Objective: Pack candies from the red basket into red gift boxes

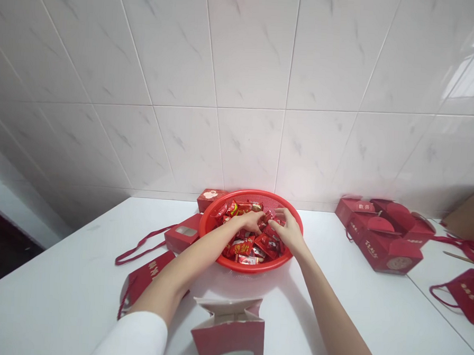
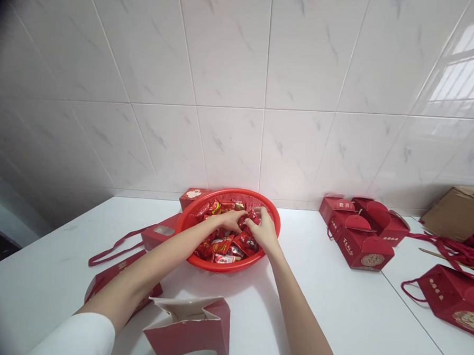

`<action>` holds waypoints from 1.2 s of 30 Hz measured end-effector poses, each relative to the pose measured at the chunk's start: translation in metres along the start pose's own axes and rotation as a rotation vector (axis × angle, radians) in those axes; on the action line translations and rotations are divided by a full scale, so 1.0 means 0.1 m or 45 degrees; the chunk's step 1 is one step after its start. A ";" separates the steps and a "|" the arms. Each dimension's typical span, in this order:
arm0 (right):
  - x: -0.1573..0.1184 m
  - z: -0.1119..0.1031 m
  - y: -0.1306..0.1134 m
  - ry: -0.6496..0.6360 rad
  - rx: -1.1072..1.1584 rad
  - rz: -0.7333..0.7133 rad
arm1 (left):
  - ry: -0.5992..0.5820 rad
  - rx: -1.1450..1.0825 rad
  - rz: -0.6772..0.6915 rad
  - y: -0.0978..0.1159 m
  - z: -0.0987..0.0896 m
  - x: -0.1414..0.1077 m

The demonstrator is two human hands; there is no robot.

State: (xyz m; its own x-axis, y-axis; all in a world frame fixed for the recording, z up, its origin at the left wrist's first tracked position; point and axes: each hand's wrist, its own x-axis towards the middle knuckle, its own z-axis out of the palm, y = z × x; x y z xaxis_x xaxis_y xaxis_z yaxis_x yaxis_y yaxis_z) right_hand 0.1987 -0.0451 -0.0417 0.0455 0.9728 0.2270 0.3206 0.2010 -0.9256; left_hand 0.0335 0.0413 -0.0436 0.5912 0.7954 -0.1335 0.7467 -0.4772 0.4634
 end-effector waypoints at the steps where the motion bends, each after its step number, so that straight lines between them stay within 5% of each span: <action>1: 0.00 0.00 0.00 -0.006 0.013 0.003 | 0.000 -0.023 -0.008 0.01 0.02 0.00; 7: 0.00 0.01 0.00 -0.007 0.022 0.021 | -0.049 -0.180 -0.042 0.09 0.04 0.05; 13: 0.00 0.01 -0.01 0.073 0.058 0.057 | -0.146 -0.403 -0.042 0.13 -0.23 -0.05; 19: 0.00 0.01 -0.05 0.115 0.126 0.061 | -0.044 -0.952 0.140 0.18 -0.47 -0.30; 23: -0.02 -0.01 -0.10 -0.062 0.125 -0.024 | 0.117 -1.316 0.144 0.22 -0.48 -0.42; 29: -0.03 -0.02 -0.09 -0.273 0.267 -0.094 | 0.159 -1.190 0.124 0.29 -0.45 -0.52; 36: 0.02 0.04 0.02 -0.001 0.121 -0.030 | 0.168 -0.615 -0.030 0.06 -0.52 -0.50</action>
State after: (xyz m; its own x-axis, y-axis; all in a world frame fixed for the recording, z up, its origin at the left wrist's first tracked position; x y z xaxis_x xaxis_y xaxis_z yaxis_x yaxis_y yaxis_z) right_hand 0.1952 -0.0423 -0.0440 0.0381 0.9679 0.2484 0.2307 0.2333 -0.9446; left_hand -0.0071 0.0184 0.0111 0.5087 0.8594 -0.0514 0.5147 -0.2557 0.8183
